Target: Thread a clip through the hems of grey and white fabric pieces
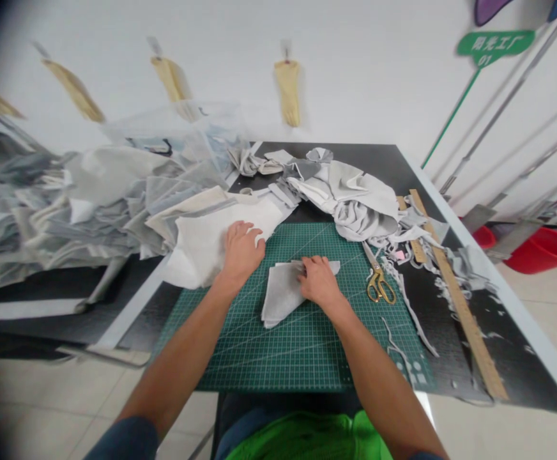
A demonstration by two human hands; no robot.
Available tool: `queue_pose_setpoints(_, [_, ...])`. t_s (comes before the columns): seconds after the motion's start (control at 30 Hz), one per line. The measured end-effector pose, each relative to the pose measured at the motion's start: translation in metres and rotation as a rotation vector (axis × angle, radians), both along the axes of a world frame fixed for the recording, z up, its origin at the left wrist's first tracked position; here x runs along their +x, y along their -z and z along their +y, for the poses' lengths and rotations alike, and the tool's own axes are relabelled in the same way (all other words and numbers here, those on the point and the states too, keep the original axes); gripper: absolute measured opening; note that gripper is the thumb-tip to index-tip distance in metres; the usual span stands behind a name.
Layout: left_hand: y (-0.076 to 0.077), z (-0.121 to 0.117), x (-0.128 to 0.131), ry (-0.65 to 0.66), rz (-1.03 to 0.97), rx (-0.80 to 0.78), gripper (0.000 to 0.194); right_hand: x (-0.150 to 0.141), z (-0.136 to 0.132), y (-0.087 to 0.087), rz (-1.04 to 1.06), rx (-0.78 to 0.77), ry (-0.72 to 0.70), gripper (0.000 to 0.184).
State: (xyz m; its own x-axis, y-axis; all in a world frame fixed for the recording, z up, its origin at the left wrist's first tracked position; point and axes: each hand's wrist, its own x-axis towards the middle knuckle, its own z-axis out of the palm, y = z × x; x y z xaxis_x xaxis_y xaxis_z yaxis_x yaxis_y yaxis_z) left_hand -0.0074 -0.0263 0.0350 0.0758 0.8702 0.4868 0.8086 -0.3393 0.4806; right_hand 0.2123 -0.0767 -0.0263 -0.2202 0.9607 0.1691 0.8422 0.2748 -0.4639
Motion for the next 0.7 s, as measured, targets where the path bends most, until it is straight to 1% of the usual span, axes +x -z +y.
queue_pose_setpoints(0.03, [0.005,0.006,0.003,0.053,-0.002,-0.043,0.023,0.001,0.000,0.000,0.006,0.002,0.000,0.030])
queue_pose_setpoints(0.1, [0.014,0.016,0.008,0.109,-0.073,-0.129,0.024,0.002,0.000,-0.001,0.052,0.015,0.000,0.026])
queue_pose_setpoints(0.17, [0.022,0.024,0.011,0.146,-0.242,-0.243,0.019,0.004,0.001,-0.004,0.155,0.053,0.019,0.022])
queue_pose_setpoints(0.23, [0.030,0.026,0.012,0.175,-0.501,-0.387,0.018,0.006,0.002,-0.008,0.306,0.136,0.051,0.021])
queue_pose_setpoints(0.3, [0.037,0.025,0.011,0.203,-0.764,-0.552,0.028,0.008,0.004,-0.013,0.485,0.246,0.057,0.024])
queue_pose_setpoints(0.33, [0.040,0.023,0.010,0.212,-0.862,-0.632,0.035,0.009,0.005,-0.015,0.565,0.289,0.043,0.027])
queue_pose_setpoints(0.4, [0.045,0.021,0.009,0.223,-0.972,-0.761,0.046,0.009,0.006,-0.015,0.677,0.312,0.017,0.035])
queue_pose_setpoints(0.47, [0.048,0.019,0.006,0.234,-1.004,-0.837,0.055,0.010,0.008,-0.012,0.729,0.234,0.041,0.047])
queue_pose_setpoints(0.5, [0.048,0.019,0.005,0.241,-1.005,-0.858,0.059,0.011,0.009,-0.010,0.749,0.172,0.083,0.053])
queue_pose_setpoints(0.57, [0.048,0.019,0.003,0.261,-0.959,-0.866,0.063,0.015,0.011,-0.004,0.795,0.064,0.224,0.062])
queue_pose_setpoints(0.63, [0.048,0.019,0.002,0.295,-0.842,-0.829,0.060,0.022,0.014,0.001,0.833,0.026,0.379,0.063])
queue_pose_setpoints(0.7, [0.049,0.017,0.003,0.338,-0.719,-0.783,0.055,0.030,0.016,0.001,0.833,0.073,0.475,0.054])
